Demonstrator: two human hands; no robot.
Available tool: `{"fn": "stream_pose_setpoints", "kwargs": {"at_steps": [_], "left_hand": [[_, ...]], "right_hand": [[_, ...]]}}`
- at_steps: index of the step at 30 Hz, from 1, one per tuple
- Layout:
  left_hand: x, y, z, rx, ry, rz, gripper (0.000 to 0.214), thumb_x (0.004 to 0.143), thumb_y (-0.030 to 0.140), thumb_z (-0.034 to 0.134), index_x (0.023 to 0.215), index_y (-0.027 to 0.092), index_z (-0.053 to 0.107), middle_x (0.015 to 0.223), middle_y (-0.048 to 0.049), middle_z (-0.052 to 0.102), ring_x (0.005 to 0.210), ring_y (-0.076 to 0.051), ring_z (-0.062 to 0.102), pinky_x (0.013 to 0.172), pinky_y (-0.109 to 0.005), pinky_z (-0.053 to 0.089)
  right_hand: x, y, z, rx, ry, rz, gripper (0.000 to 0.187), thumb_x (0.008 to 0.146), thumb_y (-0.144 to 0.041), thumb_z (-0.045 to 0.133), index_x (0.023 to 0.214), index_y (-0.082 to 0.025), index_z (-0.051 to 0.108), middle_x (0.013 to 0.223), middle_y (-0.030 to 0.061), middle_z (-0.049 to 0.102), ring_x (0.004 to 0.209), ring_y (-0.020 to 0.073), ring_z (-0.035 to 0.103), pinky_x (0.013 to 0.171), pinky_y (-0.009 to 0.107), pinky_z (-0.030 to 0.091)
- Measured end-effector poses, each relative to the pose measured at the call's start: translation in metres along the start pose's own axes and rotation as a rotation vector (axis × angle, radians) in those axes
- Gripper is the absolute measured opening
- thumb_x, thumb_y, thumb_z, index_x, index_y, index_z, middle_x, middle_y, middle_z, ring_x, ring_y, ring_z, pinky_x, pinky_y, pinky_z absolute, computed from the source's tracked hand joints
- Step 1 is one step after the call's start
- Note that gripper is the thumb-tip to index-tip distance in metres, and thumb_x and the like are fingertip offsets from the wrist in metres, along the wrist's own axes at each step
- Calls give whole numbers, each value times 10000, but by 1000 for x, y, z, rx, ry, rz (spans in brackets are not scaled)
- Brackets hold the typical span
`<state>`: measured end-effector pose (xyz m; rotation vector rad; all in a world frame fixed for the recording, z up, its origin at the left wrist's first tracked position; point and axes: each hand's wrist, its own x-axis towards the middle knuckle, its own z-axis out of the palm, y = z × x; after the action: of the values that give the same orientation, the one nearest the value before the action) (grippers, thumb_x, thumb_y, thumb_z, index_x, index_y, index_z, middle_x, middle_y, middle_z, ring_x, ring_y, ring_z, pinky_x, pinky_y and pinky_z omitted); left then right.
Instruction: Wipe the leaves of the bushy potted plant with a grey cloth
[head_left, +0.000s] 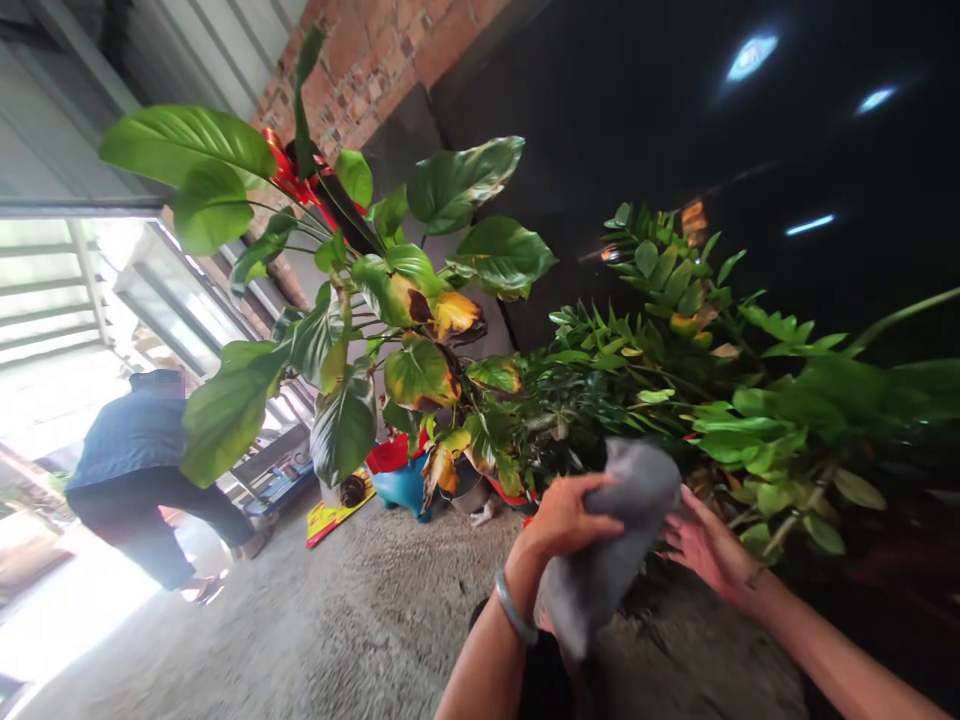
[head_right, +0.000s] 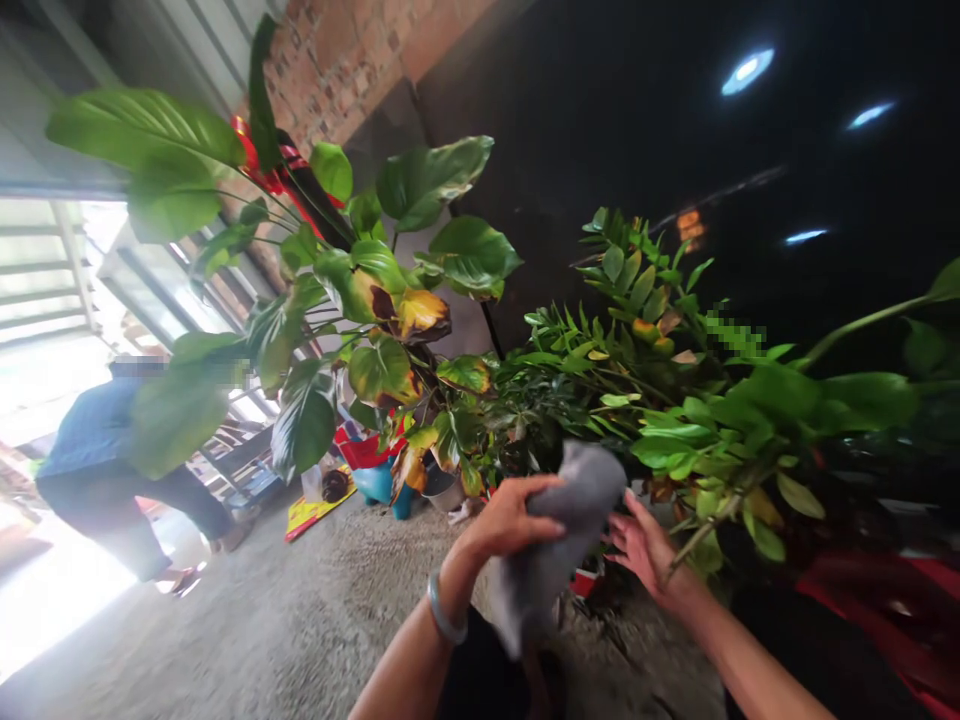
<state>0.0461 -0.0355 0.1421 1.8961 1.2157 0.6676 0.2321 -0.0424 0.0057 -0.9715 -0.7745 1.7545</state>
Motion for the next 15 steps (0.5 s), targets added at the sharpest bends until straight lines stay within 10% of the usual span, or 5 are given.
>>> {"fn": "stream_pose_setpoints", "kwargs": {"at_steps": [4,11,15], "left_hand": [[-44,-1,-21,7,-189,-68,473,569,227,796,1040,264,777,995,-3,782,974,-286,687,889,-360,519],[-23,3,-67,-294,841,36,545,595,322,777,1121,194,711,1026,-48,760,977,-250,684,910,-377,528],[-34,-27,-30,-144,768,-182,461,533,169,773,993,177,749,993,-64,772,1034,-295,667,978,-415,483]], "right_hand": [[-3,-6,-1,31,-4,59,708,815,-673,411,1330,-225,600,1148,126,760,1242,364,586,1074,537,412],[-1,-12,3,-38,-17,52,639,840,-648,377,1041,-179,762,1148,149,757,1277,358,557,1131,524,328],[-3,-10,7,-35,71,61,576,866,-573,371,961,-186,788,1285,128,696,1289,355,544,1140,524,316]]}}
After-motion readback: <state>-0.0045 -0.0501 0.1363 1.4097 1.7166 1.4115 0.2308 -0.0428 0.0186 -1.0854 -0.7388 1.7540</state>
